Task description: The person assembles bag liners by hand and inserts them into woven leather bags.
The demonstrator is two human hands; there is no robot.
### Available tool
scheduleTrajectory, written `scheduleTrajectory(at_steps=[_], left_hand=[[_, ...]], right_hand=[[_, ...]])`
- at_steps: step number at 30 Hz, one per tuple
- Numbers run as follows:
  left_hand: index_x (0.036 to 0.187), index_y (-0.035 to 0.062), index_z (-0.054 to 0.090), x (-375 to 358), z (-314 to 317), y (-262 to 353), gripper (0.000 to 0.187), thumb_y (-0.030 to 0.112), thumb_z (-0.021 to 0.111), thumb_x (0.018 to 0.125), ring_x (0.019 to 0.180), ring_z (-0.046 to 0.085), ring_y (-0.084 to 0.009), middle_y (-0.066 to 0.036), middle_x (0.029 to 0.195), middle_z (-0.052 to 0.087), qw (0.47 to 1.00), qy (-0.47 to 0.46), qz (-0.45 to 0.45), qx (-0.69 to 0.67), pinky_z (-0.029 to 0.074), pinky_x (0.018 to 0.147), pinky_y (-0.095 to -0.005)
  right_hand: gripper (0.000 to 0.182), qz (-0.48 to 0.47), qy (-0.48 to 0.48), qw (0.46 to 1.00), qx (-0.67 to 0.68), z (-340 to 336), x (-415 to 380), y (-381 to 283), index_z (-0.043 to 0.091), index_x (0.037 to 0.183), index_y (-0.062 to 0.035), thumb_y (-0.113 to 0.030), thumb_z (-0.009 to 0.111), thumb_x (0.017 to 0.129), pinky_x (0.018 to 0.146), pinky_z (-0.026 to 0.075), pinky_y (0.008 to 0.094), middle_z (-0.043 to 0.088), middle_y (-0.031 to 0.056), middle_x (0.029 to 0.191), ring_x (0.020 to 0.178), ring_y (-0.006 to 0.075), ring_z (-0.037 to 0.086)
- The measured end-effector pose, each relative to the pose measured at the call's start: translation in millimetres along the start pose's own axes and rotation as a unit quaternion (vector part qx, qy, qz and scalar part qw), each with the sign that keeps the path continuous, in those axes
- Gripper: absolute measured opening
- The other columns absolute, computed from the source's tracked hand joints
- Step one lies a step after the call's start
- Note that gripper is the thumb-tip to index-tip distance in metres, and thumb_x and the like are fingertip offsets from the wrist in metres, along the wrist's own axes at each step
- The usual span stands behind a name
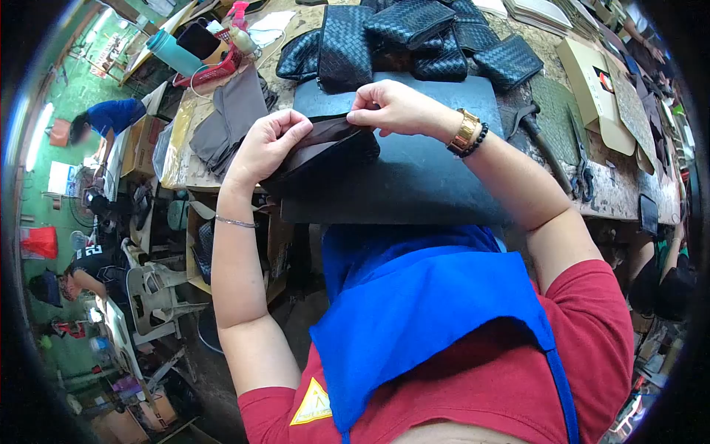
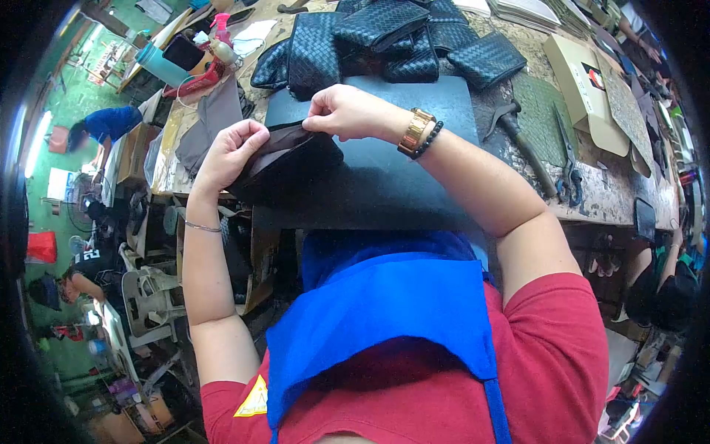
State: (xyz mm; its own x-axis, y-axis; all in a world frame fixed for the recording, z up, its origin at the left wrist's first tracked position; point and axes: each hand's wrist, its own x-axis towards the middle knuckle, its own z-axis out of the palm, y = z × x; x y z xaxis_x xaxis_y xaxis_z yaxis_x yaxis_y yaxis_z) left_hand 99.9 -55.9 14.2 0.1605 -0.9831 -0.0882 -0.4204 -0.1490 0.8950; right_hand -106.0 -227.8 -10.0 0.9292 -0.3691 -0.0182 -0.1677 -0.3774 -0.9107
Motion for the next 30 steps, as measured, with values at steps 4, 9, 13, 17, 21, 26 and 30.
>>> scheduleTrajectory(at_steps=[4, 9, 13, 17, 21, 26, 30], left_hand=[[0.094, 0.0002, 0.069, -1, -1, 5, 0.021, 0.021, 0.065, 0.095, 0.083, 0.056, -0.0039, 0.003, 0.087, 0.065, 0.999, 0.008, -0.028, 0.029, 0.046, 0.078, -0.0205], [0.089, -0.0003, 0.071, 8, 5, -3, 0.021, 0.021, 0.069, 0.092, 0.081, 0.058, -0.0045, 0.0, 0.086, 0.068, 0.98, 0.082, 0.065, 0.167, 0.047, 0.076, -0.0217], [0.091, -0.0004, 0.073, 6, 7, 8, 0.022, 0.022, 0.072, 0.09, 0.075, 0.059, -0.0048, 0.0, 0.083, 0.07, 0.992, 0.063, -0.047, 0.103, 0.048, 0.071, -0.0221], [0.091, -0.0005, 0.075, 8, 9, 2, 0.022, 0.022, 0.075, 0.087, 0.072, 0.058, -0.0043, 0.0, 0.078, 0.069, 0.991, 0.076, -0.031, 0.105, 0.047, 0.068, -0.0209], [0.089, -0.0007, 0.075, 8, 9, 1, 0.025, 0.024, 0.076, 0.085, 0.069, 0.059, -0.0051, -0.002, 0.075, 0.07, 0.991, 0.091, -0.019, 0.101, 0.048, 0.067, -0.0232], [0.088, -0.0007, 0.075, 8, 10, 4, 0.027, 0.026, 0.077, 0.084, 0.068, 0.059, -0.0064, -0.003, 0.074, 0.07, 0.992, 0.083, -0.03, 0.09, 0.049, 0.067, -0.0251], [0.086, -0.0009, 0.074, 12, 12, 0, 0.027, 0.026, 0.077, 0.084, 0.071, 0.059, -0.0061, -0.002, 0.076, 0.069, 0.994, 0.049, 0.009, 0.093, 0.049, 0.068, -0.0249]], right_hand=[[0.026, 0.032, -0.033, 0.999, -0.019, -2, -3, -10, 0.065, 0.096, -0.005, -0.031, 0.064, 0.095, 0.062, 0.053, 0.0246, 0.063, 0.001, 0.08, 0.073, 0.0075, 0.059], [0.026, 0.015, -0.033, 0.999, -0.03, -4, -1, -8, 0.065, 0.095, -0.0046, -0.03, 0.063, 0.095, 0.061, 0.051, 0.0239, 0.062, 0.0013, 0.077, 0.068, 0.0077, 0.058], [0.026, -0.014, -0.001, 1.0, -0.026, 0, 1, -3, 0.066, 0.091, -0.0038, -0.029, 0.066, 0.09, 0.053, 0.047, 0.0254, 0.063, 0.0022, 0.071, 0.058, 0.0097, 0.059], [0.026, -0.021, -0.008, 0.998, -0.059, -1, 5, -8, 0.07, 0.095, -0.004, -0.029, 0.067, 0.089, 0.054, 0.048, 0.0262, 0.066, 0.0035, 0.073, 0.059, 0.0109, 0.061], [0.028, -0.021, -0.036, 0.996, -0.078, -7, 5, -14, 0.073, 0.097, -0.0042, -0.03, 0.068, 0.09, 0.056, 0.049, 0.0271, 0.069, 0.0052, 0.074, 0.061, 0.0129, 0.063], [0.03, -0.05, -0.06, 0.988, -0.133, -10, 7, -19, 0.072, 0.092, -0.003, -0.033, 0.067, 0.091, 0.055, 0.049, 0.0257, 0.066, 0.0036, 0.07, 0.059, 0.0106, 0.061], [0.03, 0.01, -0.1, 0.99, -0.101, -7, 5, -27, 0.07, 0.089, -0.0029, -0.033, 0.067, 0.092, 0.056, 0.048, 0.0216, 0.065, 0.0012, 0.07, 0.06, 0.0071, 0.058]])
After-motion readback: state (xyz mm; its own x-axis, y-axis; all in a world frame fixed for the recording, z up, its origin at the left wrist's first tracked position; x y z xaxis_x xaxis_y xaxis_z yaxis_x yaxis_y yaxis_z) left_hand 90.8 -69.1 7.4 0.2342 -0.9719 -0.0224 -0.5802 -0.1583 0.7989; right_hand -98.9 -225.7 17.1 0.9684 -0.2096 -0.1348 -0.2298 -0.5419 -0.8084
